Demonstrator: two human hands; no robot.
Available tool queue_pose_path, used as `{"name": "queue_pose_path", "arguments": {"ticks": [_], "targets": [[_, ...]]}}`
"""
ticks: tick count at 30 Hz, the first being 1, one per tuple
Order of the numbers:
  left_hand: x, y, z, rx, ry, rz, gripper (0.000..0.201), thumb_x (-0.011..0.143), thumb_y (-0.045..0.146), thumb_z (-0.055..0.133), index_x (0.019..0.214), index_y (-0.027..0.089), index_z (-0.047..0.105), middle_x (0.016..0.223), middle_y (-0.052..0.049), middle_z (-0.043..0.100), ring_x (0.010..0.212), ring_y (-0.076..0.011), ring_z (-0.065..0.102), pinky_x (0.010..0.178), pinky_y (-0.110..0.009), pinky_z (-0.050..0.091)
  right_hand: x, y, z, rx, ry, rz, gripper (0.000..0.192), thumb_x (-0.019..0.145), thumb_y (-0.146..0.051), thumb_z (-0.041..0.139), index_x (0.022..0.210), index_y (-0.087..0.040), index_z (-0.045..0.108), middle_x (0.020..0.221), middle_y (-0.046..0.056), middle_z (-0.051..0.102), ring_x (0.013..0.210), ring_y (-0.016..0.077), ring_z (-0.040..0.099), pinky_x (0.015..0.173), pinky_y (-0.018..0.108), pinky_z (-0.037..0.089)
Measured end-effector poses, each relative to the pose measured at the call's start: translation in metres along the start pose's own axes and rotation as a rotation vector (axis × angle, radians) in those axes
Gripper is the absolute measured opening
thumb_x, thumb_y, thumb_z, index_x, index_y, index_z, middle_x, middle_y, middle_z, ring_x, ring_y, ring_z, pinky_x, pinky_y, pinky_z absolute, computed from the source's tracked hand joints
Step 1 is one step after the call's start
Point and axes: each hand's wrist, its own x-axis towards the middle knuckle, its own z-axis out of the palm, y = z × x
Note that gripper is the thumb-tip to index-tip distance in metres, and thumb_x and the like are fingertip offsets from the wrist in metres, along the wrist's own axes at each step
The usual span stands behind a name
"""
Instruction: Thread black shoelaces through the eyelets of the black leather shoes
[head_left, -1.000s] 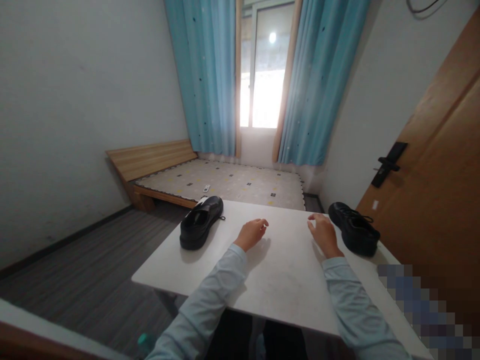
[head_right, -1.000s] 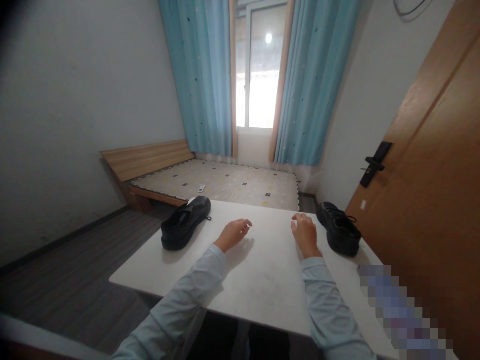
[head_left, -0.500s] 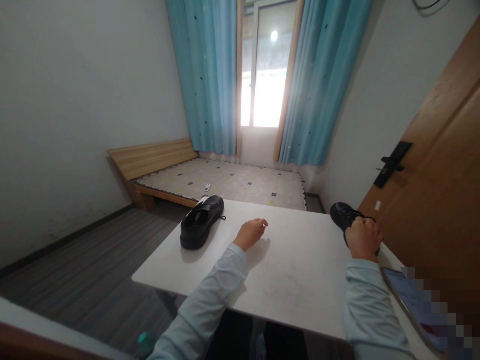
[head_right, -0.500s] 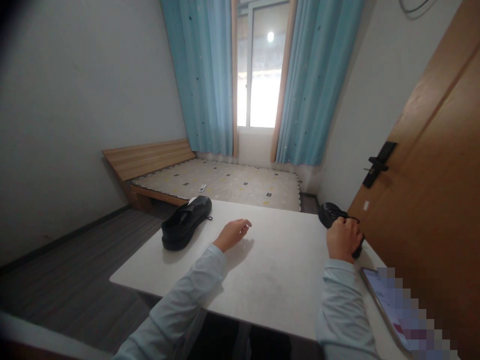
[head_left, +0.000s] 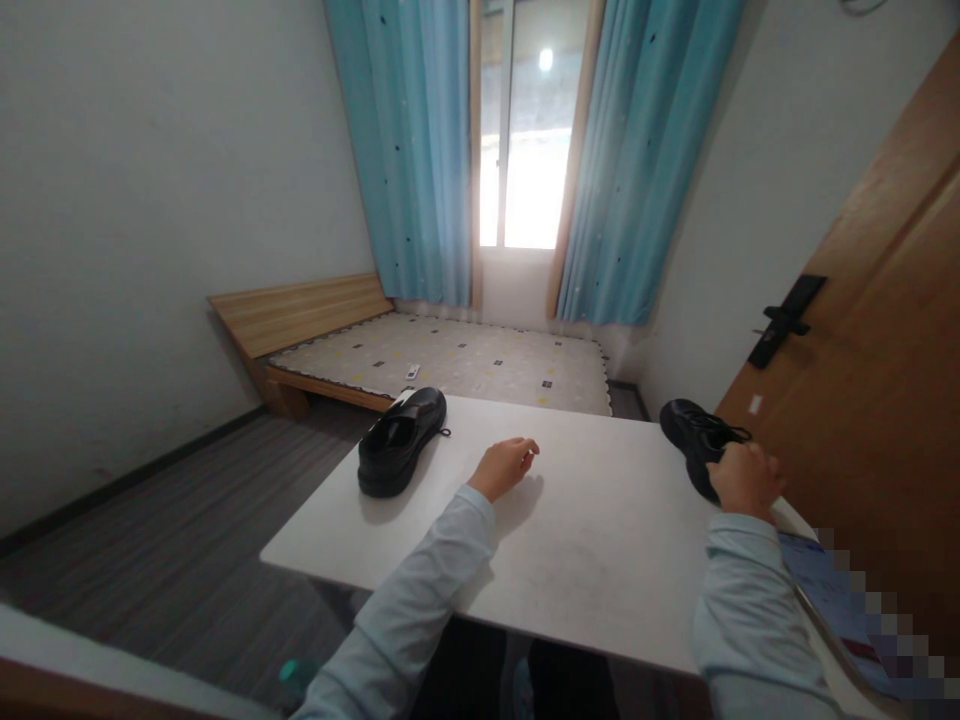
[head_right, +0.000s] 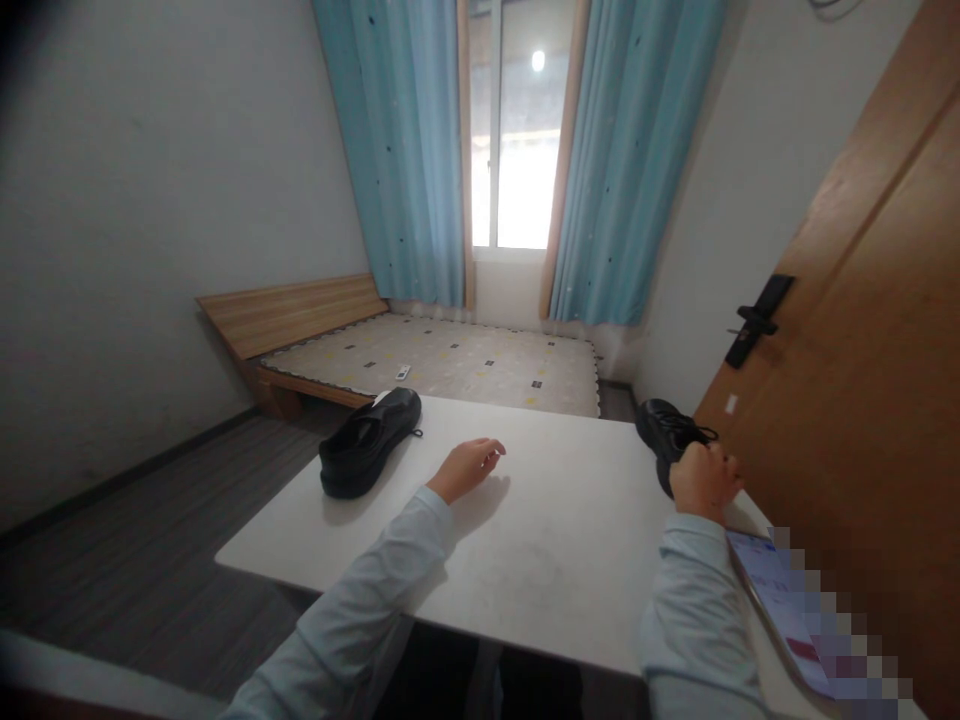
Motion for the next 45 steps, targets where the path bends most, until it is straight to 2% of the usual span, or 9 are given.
{"name": "queue_pose_path", "arguments": {"ticks": [2, 6, 8, 15, 25, 31, 36, 41, 45], "targets": [[0.0, 0.0, 0.0, 0.006, -0.004, 0.005, 0.024, 0.087, 0.02, 0.044, 0.1, 0.023, 0.064, 0.091, -0.003, 0.066, 0.072, -0.0117, 0.06, 0.072, -0.022, 0.046, 0.001, -0.005, -0.003, -0.048, 0.004, 0.057, 0.023, 0.074, -0.023, 0.054, 0.087, -0.011, 0.068, 0.097, 0.023, 0.058, 0.094, 0.0395, 0.051, 0.069, 0.052, 0.04], [0.0, 0.0, 0.0, 0.0, 0.004, 0.031, 0.025, 0.087, 0.019, 0.043, 0.1, 0.022, 0.064, 0.091, -0.003, 0.066, 0.071, -0.0115, 0.059, 0.071, -0.022, 0.046, 0.003, -0.017, -0.013, -0.052, -0.028, 0.005, 0.025, 0.073, -0.024, 0.058, 0.093, -0.011, 0.067, 0.107, 0.02, 0.058, 0.1, 0.0371, 0.051, 0.077, 0.052, 0.039], [0.0, 0.0, -0.001, -0.003, 0.007, 0.036, 0.025, 0.087, 0.018, 0.043, 0.1, 0.022, 0.064, 0.09, -0.003, 0.066, 0.071, -0.0115, 0.059, 0.07, -0.021, 0.046, 0.004, -0.023, -0.018, -0.02, -0.034, -0.003, 0.026, 0.076, -0.024, 0.057, 0.098, -0.012, 0.065, 0.106, 0.019, 0.06, 0.099, 0.0353, 0.052, 0.078, 0.053, 0.038], [0.001, 0.003, -0.003, -0.005, 0.009, 0.042, 0.024, 0.087, 0.018, 0.043, 0.1, 0.022, 0.064, 0.089, -0.003, 0.066, 0.071, -0.0113, 0.059, 0.07, -0.021, 0.046, 0.008, -0.043, -0.027, 0.135, 0.07, -0.031, 0.019, 0.077, -0.026, 0.056, 0.091, -0.015, 0.064, 0.101, 0.015, 0.064, 0.095, 0.0308, 0.051, 0.077, 0.043, 0.038], [0.002, 0.001, 0.0, -0.011, 0.046, 0.048, 0.023, 0.087, 0.019, 0.044, 0.098, 0.023, 0.064, 0.091, -0.002, 0.067, 0.069, -0.0107, 0.059, 0.068, -0.021, 0.045, -0.006, -0.095, -0.032, 0.457, 0.218, -0.318, 0.012, 0.076, -0.029, 0.055, 0.079, -0.018, 0.06, 0.087, 0.009, 0.062, 0.082, 0.025, 0.049, 0.075, 0.037, 0.037], [0.002, 0.002, -0.002, 0.015, 0.075, 0.019, 0.023, 0.088, 0.019, 0.043, 0.098, 0.024, 0.064, 0.094, -0.002, 0.067, 0.07, -0.0114, 0.06, 0.068, -0.022, 0.044, -0.032, -0.134, -0.048, 0.517, 0.168, -0.466, 0.006, 0.08, -0.025, 0.056, 0.078, -0.02, 0.058, 0.088, 0.007, 0.062, 0.083, 0.0238, 0.049, 0.073, 0.036, 0.037], [0.002, 0.003, -0.003, 0.06, 0.132, -0.034, 0.023, 0.087, 0.018, 0.043, 0.098, 0.024, 0.063, 0.095, -0.002, 0.068, 0.071, -0.013, 0.061, 0.066, -0.023, 0.043, -0.061, -0.165, -0.062, 0.467, 0.071, -0.641, 0.003, 0.081, -0.022, 0.058, 0.079, -0.02, 0.058, 0.088, 0.005, 0.062, 0.085, 0.0239, 0.049, 0.072, 0.036, 0.035], [0.003, 0.006, -0.004, 0.062, 0.193, -0.083, 0.022, 0.088, 0.02, 0.043, 0.098, 0.023, 0.062, 0.096, -0.003, 0.068, 0.076, -0.0149, 0.062, 0.068, -0.024, 0.043, -0.08, -0.18, -0.063, 0.457, 0.046, -0.748, 0.004, 0.082, -0.021, 0.058, 0.08, -0.019, 0.058, 0.088, 0.007, 0.062, 0.083, 0.0232, 0.048, 0.073, 0.036, 0.036], [0.003, 0.007, -0.004, 0.043, 0.217, -0.091, 0.02, 0.089, 0.022, 0.043, 0.097, 0.023, 0.062, 0.094, -0.003, 0.068, 0.072, -0.0134, 0.062, 0.066, -0.024, 0.042, -0.089, -0.186, -0.061, 0.53, 0.044, -0.825, 0.006, 0.083, -0.022, 0.057, 0.079, -0.018, 0.058, 0.086, 0.007, 0.061, 0.081, 0.0218, 0.049, 0.073, 0.035, 0.038]]}}
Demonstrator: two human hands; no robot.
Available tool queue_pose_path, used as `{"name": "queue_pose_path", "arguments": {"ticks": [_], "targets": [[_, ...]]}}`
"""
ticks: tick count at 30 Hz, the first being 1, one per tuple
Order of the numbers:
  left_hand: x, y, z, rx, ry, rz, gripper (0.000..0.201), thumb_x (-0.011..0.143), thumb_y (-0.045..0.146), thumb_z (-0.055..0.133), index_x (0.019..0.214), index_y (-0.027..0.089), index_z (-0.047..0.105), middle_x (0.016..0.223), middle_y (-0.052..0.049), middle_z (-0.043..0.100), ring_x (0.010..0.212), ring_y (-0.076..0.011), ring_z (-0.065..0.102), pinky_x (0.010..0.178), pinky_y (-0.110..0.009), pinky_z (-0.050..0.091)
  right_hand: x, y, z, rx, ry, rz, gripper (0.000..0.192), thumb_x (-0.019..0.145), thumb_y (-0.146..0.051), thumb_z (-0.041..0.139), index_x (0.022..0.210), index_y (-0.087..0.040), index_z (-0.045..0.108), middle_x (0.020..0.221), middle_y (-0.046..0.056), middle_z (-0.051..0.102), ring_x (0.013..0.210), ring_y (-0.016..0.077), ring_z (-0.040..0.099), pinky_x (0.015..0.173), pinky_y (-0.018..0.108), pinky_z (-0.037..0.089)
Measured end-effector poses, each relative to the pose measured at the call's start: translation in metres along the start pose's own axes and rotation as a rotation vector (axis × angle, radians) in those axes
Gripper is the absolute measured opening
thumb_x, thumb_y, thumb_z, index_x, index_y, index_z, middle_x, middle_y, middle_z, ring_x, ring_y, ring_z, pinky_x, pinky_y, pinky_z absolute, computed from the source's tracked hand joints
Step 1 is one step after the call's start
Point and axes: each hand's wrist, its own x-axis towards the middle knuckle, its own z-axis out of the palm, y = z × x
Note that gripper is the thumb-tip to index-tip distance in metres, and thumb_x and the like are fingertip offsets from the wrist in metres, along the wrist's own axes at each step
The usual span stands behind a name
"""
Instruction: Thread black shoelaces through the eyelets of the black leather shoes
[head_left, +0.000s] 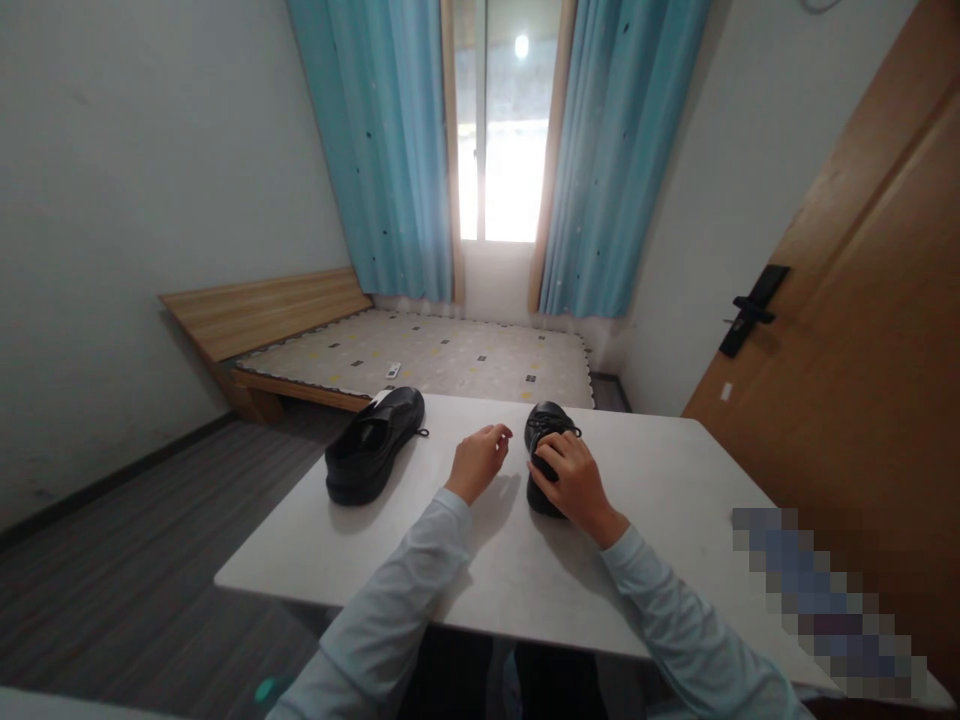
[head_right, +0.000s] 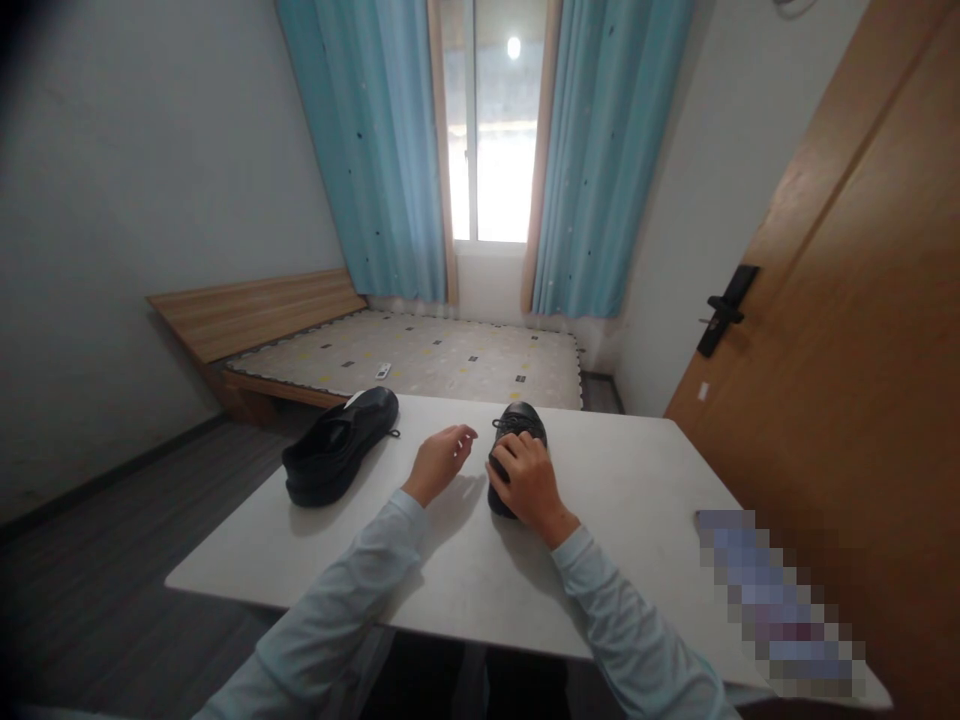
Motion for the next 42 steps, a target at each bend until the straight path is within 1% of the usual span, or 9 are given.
{"name": "queue_pose_path", "arguments": {"ticks": [6, 13, 17, 21, 26, 32, 34, 36, 42], "targets": [[0.0, 0.001, 0.001, -0.065, 0.044, -0.01, 0.02, 0.09, 0.034, 0.045, 0.094, 0.022, 0.06, 0.083, 0.0, 0.067, 0.067, -0.0118, 0.059, 0.064, -0.023, 0.041, -0.001, -0.011, 0.001, 0.028, 0.005, -0.142, 0.009, 0.083, -0.021, 0.055, 0.076, -0.018, 0.057, 0.084, 0.007, 0.062, 0.078, 0.0206, 0.049, 0.072, 0.035, 0.039], [0.001, 0.003, 0.005, -0.178, 0.048, -0.007, 0.024, 0.09, 0.039, 0.045, 0.095, 0.021, 0.06, 0.086, 0.0, 0.064, 0.064, -0.01, 0.058, 0.063, -0.023, 0.045, -0.003, -0.021, 0.003, 0.046, 0.01, -0.254, 0.01, 0.082, -0.018, 0.053, 0.073, -0.017, 0.055, 0.08, 0.008, 0.062, 0.074, 0.02, 0.051, 0.069, 0.034, 0.042], [0.001, 0.003, 0.005, -0.21, 0.106, 0.033, 0.022, 0.09, 0.036, 0.046, 0.096, 0.023, 0.062, 0.092, -0.002, 0.062, 0.079, -0.0129, 0.06, 0.069, -0.025, 0.05, -0.005, -0.023, 0.004, 0.092, -0.015, -0.29, 0.008, 0.082, -0.016, 0.05, 0.076, -0.016, 0.055, 0.08, 0.008, 0.061, 0.072, 0.0186, 0.053, 0.066, 0.031, 0.045], [0.001, 0.003, 0.003, -0.26, 0.169, 0.111, 0.021, 0.089, 0.03, 0.049, 0.102, 0.023, 0.064, 0.102, -0.004, 0.062, 0.099, -0.0169, 0.058, 0.089, -0.032, 0.049, -0.006, -0.023, 0.001, 0.148, -0.046, -0.307, 0.008, 0.082, -0.015, 0.048, 0.076, -0.017, 0.053, 0.077, 0.007, 0.059, 0.071, 0.0171, 0.055, 0.062, 0.028, 0.045], [0.002, 0.005, 0.003, -0.362, 0.101, 0.23, 0.026, 0.088, 0.028, 0.05, 0.111, 0.022, 0.062, 0.117, -0.005, 0.062, 0.111, -0.0171, 0.054, 0.1, -0.035, 0.044, -0.008, -0.024, -0.002, 0.178, -0.088, -0.311, 0.01, 0.084, -0.018, 0.046, 0.074, -0.018, 0.05, 0.074, 0.004, 0.057, 0.062, 0.0145, 0.052, 0.055, 0.026, 0.042], [0.001, 0.004, 0.005, -0.414, 0.038, 0.263, 0.024, 0.088, 0.027, 0.051, 0.107, 0.021, 0.065, 0.115, -0.006, 0.065, 0.113, -0.0181, 0.055, 0.104, -0.039, 0.041, -0.007, -0.022, -0.006, 0.219, -0.139, -0.319, 0.009, 0.084, -0.02, 0.045, 0.077, -0.018, 0.051, 0.076, 0.005, 0.058, 0.062, 0.015, 0.053, 0.055, 0.027, 0.042], [0.001, 0.003, 0.005, -0.417, 0.034, 0.26, 0.024, 0.087, 0.027, 0.051, 0.107, 0.021, 0.065, 0.115, -0.006, 0.065, 0.113, -0.018, 0.055, 0.104, -0.039, 0.041, -0.006, -0.02, -0.009, 0.249, -0.119, -0.312, 0.009, 0.084, -0.021, 0.045, 0.079, -0.019, 0.051, 0.075, 0.005, 0.058, 0.063, 0.0154, 0.054, 0.056, 0.027, 0.044], [0.0, 0.003, 0.004, -0.423, 0.03, 0.265, 0.024, 0.087, 0.026, 0.051, 0.107, 0.021, 0.064, 0.116, -0.006, 0.064, 0.114, -0.0175, 0.055, 0.104, -0.037, 0.041, -0.005, -0.017, -0.01, 0.277, -0.06, -0.27, 0.008, 0.085, -0.019, 0.044, 0.082, -0.019, 0.052, 0.075, 0.005, 0.059, 0.065, 0.0156, 0.056, 0.058, 0.027, 0.045], [-0.002, 0.004, 0.001, -0.418, 0.013, 0.273, 0.027, 0.086, 0.028, 0.053, 0.109, 0.02, 0.063, 0.117, -0.008, 0.064, 0.115, -0.0188, 0.054, 0.103, -0.037, 0.041, -0.002, 0.0, -0.012, 0.301, 0.214, -0.011, 0.012, 0.085, -0.012, 0.045, 0.09, -0.02, 0.051, 0.078, 0.004, 0.058, 0.069, 0.0153, 0.056, 0.065, 0.028, 0.047]]}}
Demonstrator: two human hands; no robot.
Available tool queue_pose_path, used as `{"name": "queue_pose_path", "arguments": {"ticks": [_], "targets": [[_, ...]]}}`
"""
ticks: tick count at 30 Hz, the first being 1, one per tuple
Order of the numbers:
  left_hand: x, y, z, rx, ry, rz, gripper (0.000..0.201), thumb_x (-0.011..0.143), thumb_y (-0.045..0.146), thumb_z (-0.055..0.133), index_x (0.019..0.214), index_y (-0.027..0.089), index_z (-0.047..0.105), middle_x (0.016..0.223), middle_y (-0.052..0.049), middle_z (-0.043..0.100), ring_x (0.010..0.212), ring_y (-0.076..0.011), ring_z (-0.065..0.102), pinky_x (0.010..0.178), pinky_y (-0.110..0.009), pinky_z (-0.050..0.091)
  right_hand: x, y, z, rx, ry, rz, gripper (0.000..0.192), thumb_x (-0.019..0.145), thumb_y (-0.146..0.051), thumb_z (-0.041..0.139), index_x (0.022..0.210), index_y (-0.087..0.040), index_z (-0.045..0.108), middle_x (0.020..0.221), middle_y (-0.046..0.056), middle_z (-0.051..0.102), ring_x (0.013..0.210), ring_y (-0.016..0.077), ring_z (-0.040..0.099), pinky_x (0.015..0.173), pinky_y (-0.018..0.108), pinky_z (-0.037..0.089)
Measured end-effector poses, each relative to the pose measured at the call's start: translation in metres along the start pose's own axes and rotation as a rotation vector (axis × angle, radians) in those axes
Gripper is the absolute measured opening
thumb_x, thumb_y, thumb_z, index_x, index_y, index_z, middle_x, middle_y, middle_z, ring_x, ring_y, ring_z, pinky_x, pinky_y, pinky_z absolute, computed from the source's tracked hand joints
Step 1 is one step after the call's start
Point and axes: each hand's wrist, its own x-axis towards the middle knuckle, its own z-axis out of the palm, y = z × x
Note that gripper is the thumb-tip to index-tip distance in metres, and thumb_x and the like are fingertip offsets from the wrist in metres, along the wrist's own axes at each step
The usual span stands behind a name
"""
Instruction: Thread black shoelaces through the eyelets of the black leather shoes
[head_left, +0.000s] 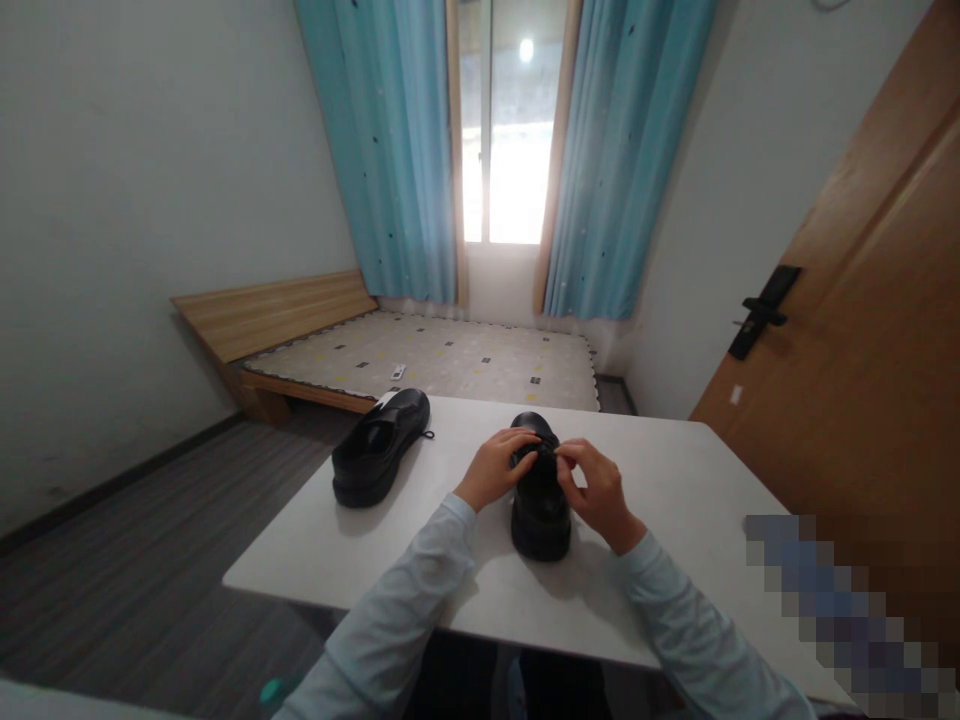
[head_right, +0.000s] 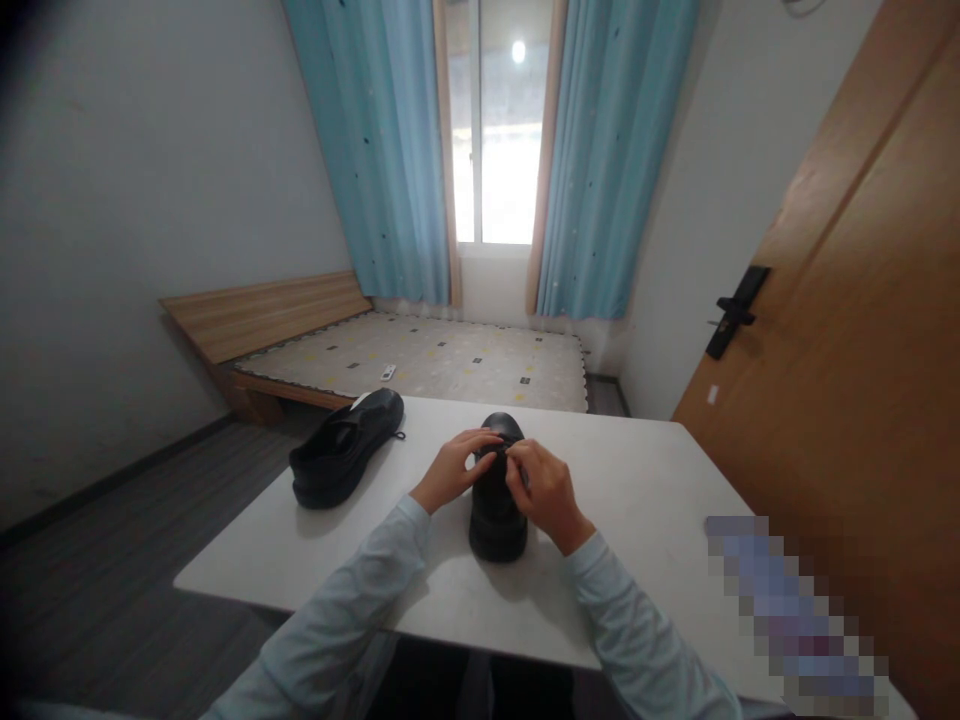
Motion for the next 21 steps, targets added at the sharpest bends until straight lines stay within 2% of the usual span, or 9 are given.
{"name": "queue_pose_path", "arguments": {"ticks": [4, 8, 10, 12, 14, 21], "targets": [[0.001, 0.003, -0.002, 0.002, -0.019, 0.002, 0.031, 0.084, 0.028, 0.055, 0.113, 0.019, 0.061, 0.116, -0.009, 0.063, 0.115, -0.0204, 0.053, 0.103, -0.038, 0.041, 0.004, 0.014, -0.004, -0.046, 0.102, 0.123, 0.009, 0.086, -0.016, 0.046, 0.093, -0.02, 0.053, 0.078, 0.004, 0.057, 0.07, 0.0168, 0.056, 0.067, 0.032, 0.048], [0.001, 0.004, -0.003, -0.021, -0.051, 0.005, 0.036, 0.082, 0.028, 0.056, 0.117, 0.02, 0.058, 0.119, -0.009, 0.061, 0.117, -0.0225, 0.051, 0.104, -0.041, 0.039, 0.005, 0.025, -0.004, -0.036, -0.022, 0.076, 0.012, 0.086, -0.027, 0.054, 0.096, -0.019, 0.055, 0.085, 0.007, 0.06, 0.083, 0.0214, 0.058, 0.073, 0.036, 0.05], [0.001, 0.004, -0.004, -0.044, -0.071, 0.015, 0.039, 0.08, 0.026, 0.058, 0.119, 0.02, 0.056, 0.121, -0.009, 0.06, 0.12, -0.0231, 0.049, 0.105, -0.042, 0.038, 0.004, 0.028, -0.001, -0.025, -0.126, 0.016, 0.017, 0.083, -0.032, 0.06, 0.094, -0.019, 0.056, 0.086, 0.008, 0.062, 0.084, 0.0226, 0.057, 0.074, 0.038, 0.05], [0.001, 0.005, -0.005, -0.072, -0.09, 0.011, 0.044, 0.078, 0.023, 0.059, 0.121, 0.02, 0.053, 0.123, -0.01, 0.058, 0.121, -0.0232, 0.047, 0.105, -0.042, 0.037, 0.001, 0.03, 0.003, -0.013, -0.191, -0.013, 0.013, 0.083, -0.03, 0.06, 0.09, -0.02, 0.057, 0.085, 0.008, 0.063, 0.083, 0.0225, 0.057, 0.073, 0.038, 0.05], [0.001, 0.007, -0.006, -0.1, -0.098, -0.016, 0.048, 0.076, 0.02, 0.059, 0.123, 0.02, 0.051, 0.124, -0.01, 0.056, 0.12, -0.0231, 0.047, 0.105, -0.041, 0.037, -0.001, 0.031, 0.008, 0.001, -0.194, -0.009, 0.005, 0.086, -0.024, 0.055, 0.086, -0.02, 0.058, 0.083, 0.007, 0.063, 0.082, 0.0215, 0.058, 0.073, 0.037, 0.05], [0.001, 0.007, -0.006, -0.137, -0.087, -0.069, 0.049, 0.073, 0.016, 0.059, 0.121, 0.02, 0.051, 0.122, -0.01, 0.056, 0.117, -0.0234, 0.048, 0.103, -0.042, 0.037, -0.001, 0.026, 0.012, 0.1, -0.125, 0.109, 0.01, 0.087, -0.02, 0.053, 0.078, -0.021, 0.057, 0.081, 0.006, 0.06, 0.081, 0.0199, 0.058, 0.073, 0.034, 0.049]]}}
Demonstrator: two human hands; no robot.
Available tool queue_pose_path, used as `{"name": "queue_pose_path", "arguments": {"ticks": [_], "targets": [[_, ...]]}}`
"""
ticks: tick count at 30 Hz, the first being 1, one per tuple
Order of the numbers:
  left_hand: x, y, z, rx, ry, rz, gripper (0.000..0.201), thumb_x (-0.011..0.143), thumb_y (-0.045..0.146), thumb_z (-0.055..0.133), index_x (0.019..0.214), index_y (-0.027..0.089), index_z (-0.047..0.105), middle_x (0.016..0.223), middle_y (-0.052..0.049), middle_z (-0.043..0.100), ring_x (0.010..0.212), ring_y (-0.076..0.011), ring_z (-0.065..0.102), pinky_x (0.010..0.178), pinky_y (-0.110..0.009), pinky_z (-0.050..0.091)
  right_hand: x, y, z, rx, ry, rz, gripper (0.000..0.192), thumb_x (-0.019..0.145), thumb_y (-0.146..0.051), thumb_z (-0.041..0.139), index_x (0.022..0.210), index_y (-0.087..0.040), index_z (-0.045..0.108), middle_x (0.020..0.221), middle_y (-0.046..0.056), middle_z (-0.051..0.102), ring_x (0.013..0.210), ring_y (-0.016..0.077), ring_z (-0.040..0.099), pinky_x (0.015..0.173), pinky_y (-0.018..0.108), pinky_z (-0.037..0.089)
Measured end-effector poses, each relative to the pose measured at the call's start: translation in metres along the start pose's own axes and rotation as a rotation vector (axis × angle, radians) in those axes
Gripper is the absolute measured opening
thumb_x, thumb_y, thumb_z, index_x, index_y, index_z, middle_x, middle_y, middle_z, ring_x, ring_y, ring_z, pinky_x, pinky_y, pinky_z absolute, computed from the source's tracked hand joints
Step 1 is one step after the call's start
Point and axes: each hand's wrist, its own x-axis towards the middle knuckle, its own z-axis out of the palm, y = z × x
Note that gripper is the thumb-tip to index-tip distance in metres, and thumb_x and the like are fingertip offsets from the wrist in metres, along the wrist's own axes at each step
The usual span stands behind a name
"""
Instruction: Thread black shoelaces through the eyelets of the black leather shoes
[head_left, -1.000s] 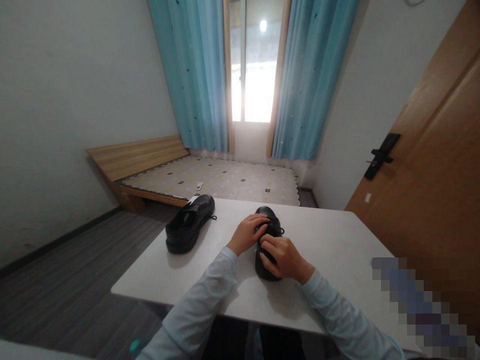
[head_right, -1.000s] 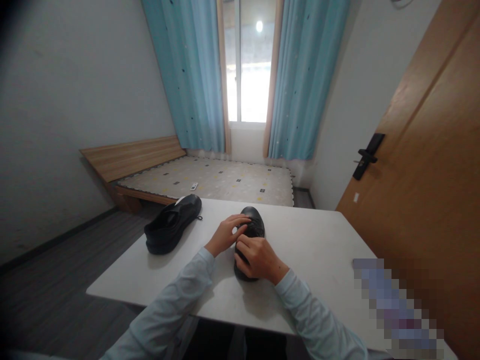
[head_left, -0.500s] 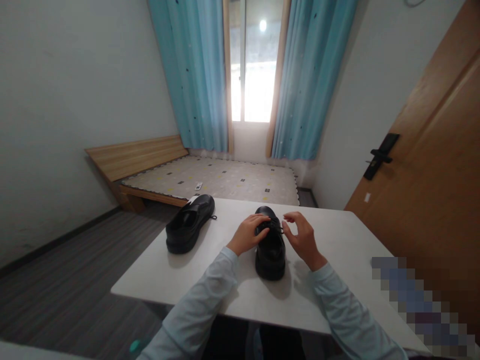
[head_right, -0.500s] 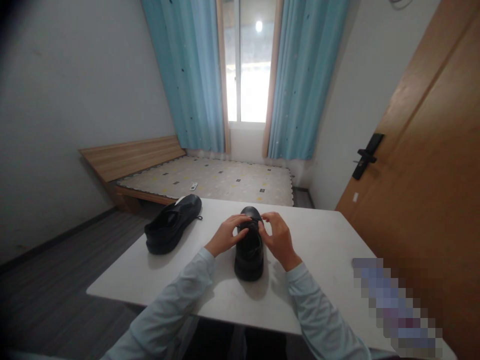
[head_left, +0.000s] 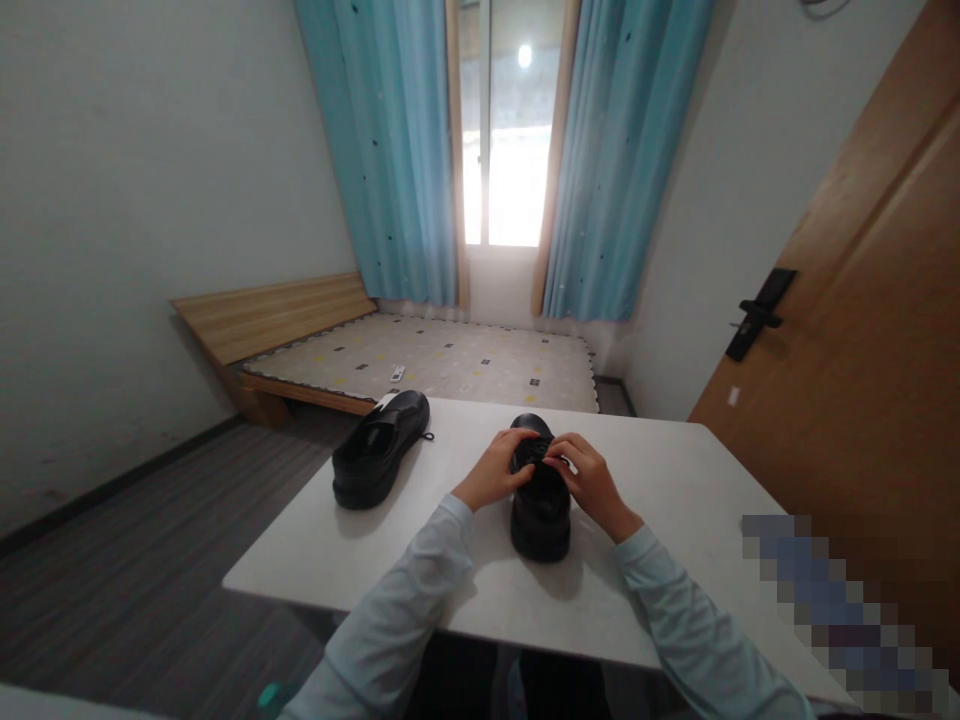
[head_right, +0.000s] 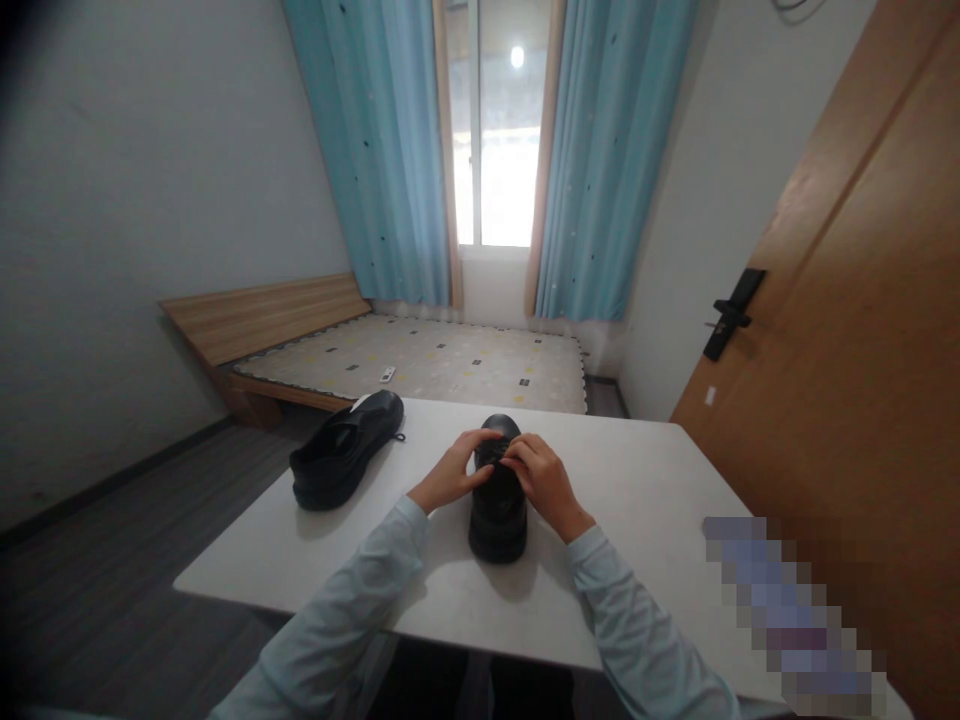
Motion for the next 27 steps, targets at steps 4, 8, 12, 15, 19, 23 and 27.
{"name": "queue_pose_path", "arguments": {"ticks": [4, 8, 12, 15, 19, 23, 27], "targets": [[-0.001, -0.004, 0.001, -0.017, -0.001, -0.017, 0.049, 0.073, 0.017, 0.06, 0.121, 0.019, 0.05, 0.122, -0.01, 0.056, 0.117, -0.0233, 0.049, 0.103, -0.041, 0.038, 0.003, -0.004, -0.003, 0.117, 0.057, 0.132, 0.012, 0.086, -0.023, 0.054, 0.074, -0.02, 0.056, 0.077, 0.004, 0.06, 0.074, 0.0183, 0.057, 0.067, 0.033, 0.048], [-0.001, -0.009, 0.002, -0.038, 0.0, -0.033, 0.052, 0.074, 0.018, 0.06, 0.124, 0.019, 0.047, 0.124, -0.012, 0.053, 0.119, -0.0242, 0.048, 0.102, -0.043, 0.039, 0.004, 0.0, -0.005, 0.266, 0.118, 0.265, 0.016, 0.085, -0.03, 0.055, 0.075, -0.019, 0.058, 0.076, 0.004, 0.063, 0.074, 0.0176, 0.059, 0.066, 0.032, 0.05], [-0.001, -0.011, 0.003, -0.051, -0.011, -0.03, 0.053, 0.074, 0.018, 0.06, 0.125, 0.019, 0.045, 0.125, -0.012, 0.052, 0.12, -0.0246, 0.047, 0.102, -0.044, 0.039, 0.005, 0.009, -0.008, 0.418, 0.168, 0.38, 0.02, 0.083, -0.037, 0.058, 0.077, -0.018, 0.06, 0.08, 0.005, 0.063, 0.076, 0.0176, 0.06, 0.067, 0.032, 0.052], [-0.001, -0.011, 0.003, -0.045, -0.015, -0.032, 0.052, 0.074, 0.018, 0.06, 0.124, 0.019, 0.046, 0.125, -0.012, 0.052, 0.12, -0.0243, 0.047, 0.103, -0.043, 0.039, 0.006, 0.011, -0.01, 0.504, 0.218, 0.429, 0.021, 0.08, -0.038, 0.062, 0.076, -0.018, 0.06, 0.081, 0.005, 0.063, 0.075, 0.0168, 0.06, 0.067, 0.032, 0.052], [-0.002, -0.011, 0.003, -0.038, -0.016, -0.031, 0.051, 0.074, 0.018, 0.059, 0.124, 0.017, 0.046, 0.125, -0.012, 0.052, 0.12, -0.0238, 0.047, 0.102, -0.042, 0.039, 0.009, 0.007, -0.013, 0.59, 0.249, 0.473, 0.021, 0.08, -0.038, 0.063, 0.074, -0.018, 0.06, 0.082, 0.004, 0.064, 0.077, 0.0177, 0.063, 0.072, 0.034, 0.053], [-0.002, -0.01, 0.002, -0.034, -0.02, -0.021, 0.051, 0.074, 0.018, 0.059, 0.123, 0.017, 0.046, 0.126, -0.012, 0.053, 0.12, -0.0239, 0.047, 0.102, -0.042, 0.039, 0.011, 0.002, -0.016, 0.651, 0.258, 0.523, 0.024, 0.08, -0.041, 0.063, 0.074, -0.018, 0.06, 0.083, 0.005, 0.064, 0.08, 0.0198, 0.066, 0.077, 0.039, 0.054], [-0.001, -0.008, 0.001, -0.025, -0.019, -0.012, 0.049, 0.074, 0.019, 0.06, 0.122, 0.019, 0.049, 0.124, -0.011, 0.054, 0.119, -0.024, 0.048, 0.102, -0.041, 0.039, 0.01, 0.003, -0.016, 0.723, 0.29, 0.572, 0.026, 0.078, -0.043, 0.065, 0.074, -0.017, 0.06, 0.088, 0.005, 0.063, 0.077, 0.019, 0.068, 0.081, 0.042, 0.055]]}}
